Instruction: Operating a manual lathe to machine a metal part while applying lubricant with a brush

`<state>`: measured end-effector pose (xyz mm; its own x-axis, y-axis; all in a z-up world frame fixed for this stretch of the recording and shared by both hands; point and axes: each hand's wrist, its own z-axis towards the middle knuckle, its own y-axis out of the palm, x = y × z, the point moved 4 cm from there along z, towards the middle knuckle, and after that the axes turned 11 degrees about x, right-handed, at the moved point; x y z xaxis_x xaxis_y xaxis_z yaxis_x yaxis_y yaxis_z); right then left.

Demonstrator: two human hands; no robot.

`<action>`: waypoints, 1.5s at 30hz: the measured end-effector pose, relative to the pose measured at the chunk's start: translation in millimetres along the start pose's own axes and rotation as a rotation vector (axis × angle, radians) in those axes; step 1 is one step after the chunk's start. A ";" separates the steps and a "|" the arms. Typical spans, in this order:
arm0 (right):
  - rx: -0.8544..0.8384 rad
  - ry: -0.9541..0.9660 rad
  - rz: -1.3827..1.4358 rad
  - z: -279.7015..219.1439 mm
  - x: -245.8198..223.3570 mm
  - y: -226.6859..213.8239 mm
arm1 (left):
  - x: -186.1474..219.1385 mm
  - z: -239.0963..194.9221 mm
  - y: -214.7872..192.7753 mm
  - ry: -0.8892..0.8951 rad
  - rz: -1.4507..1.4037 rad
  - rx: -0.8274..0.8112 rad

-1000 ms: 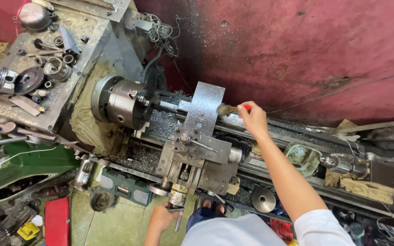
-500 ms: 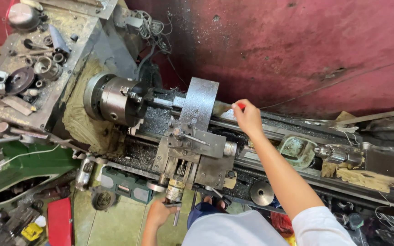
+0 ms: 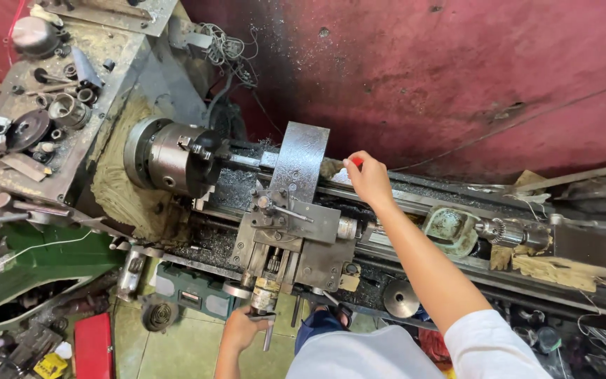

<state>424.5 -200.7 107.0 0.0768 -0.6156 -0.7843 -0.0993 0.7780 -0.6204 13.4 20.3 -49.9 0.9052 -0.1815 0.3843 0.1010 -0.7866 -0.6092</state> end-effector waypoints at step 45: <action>0.004 0.125 -0.005 -37.2 -15.9 12.3 | 14.9 -3.5 -11.9 -0.054 0.145 -0.073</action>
<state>385.2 -186.0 111.8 -0.0473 -0.6302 -0.7750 -0.0951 0.7752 -0.6245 24.2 24.9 -34.5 0.9293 -0.2653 0.2569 -0.0604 -0.7955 -0.6029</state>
